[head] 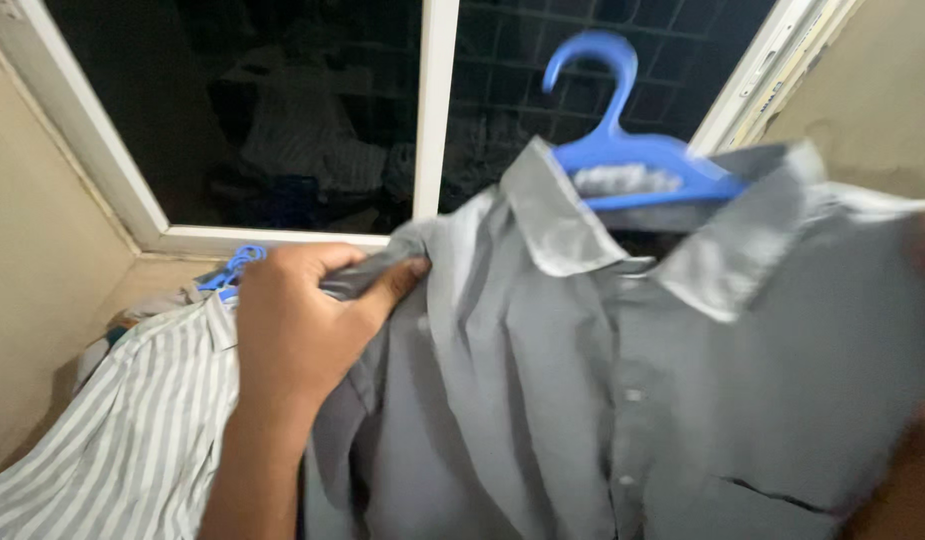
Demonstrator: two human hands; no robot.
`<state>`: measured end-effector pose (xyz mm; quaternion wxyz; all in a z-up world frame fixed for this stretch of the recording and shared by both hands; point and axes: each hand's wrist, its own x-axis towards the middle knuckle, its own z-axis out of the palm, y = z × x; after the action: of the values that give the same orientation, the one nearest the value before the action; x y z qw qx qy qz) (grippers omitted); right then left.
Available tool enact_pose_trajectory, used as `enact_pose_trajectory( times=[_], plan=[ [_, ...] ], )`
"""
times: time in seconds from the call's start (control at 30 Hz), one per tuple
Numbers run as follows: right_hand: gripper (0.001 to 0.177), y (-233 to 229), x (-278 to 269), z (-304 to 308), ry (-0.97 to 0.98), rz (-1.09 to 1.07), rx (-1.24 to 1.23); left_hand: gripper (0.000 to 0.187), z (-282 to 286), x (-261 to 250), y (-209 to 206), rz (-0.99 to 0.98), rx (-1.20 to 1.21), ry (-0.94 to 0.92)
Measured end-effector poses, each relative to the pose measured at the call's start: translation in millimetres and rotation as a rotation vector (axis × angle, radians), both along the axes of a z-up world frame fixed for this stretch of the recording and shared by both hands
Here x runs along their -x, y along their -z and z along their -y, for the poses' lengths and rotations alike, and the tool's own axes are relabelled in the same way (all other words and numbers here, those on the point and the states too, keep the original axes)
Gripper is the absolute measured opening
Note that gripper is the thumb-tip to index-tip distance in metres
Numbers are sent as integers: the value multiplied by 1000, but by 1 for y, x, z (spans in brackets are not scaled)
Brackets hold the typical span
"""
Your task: The person buttons several shirts and places them on blue plastic hangers. They handle a plaid shirt, a solid gray shirt, a striped shirt, a light green plaid shirt, and a black-and-white checkered shirt, buttoning each and then hanging it on a hanger.
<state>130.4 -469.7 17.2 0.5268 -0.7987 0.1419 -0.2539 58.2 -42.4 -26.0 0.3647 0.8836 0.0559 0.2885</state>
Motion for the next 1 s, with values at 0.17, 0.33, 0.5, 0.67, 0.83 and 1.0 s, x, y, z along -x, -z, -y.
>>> enact_pose_trajectory(
  times=[0.17,0.33,0.5,0.67,0.83,1.0],
  plan=[
    [50,71,-44,-8,-21,-236,-23,45,-20,-65,68,-131,60,65],
    [41,145,-84,3,-235,-454,182,48,-45,-118,151,-482,201,313],
    [28,175,-118,6,-308,-543,-28,48,-56,-167,199,-457,312,567],
    [39,216,-229,-5,-274,-390,424,45,-62,-255,245,-561,232,398],
    [40,343,-318,-50,-270,-132,479,48,-39,-328,316,-142,18,229],
    [30,434,-292,-83,-232,84,665,43,6,-286,350,-247,-165,15]
  ],
)
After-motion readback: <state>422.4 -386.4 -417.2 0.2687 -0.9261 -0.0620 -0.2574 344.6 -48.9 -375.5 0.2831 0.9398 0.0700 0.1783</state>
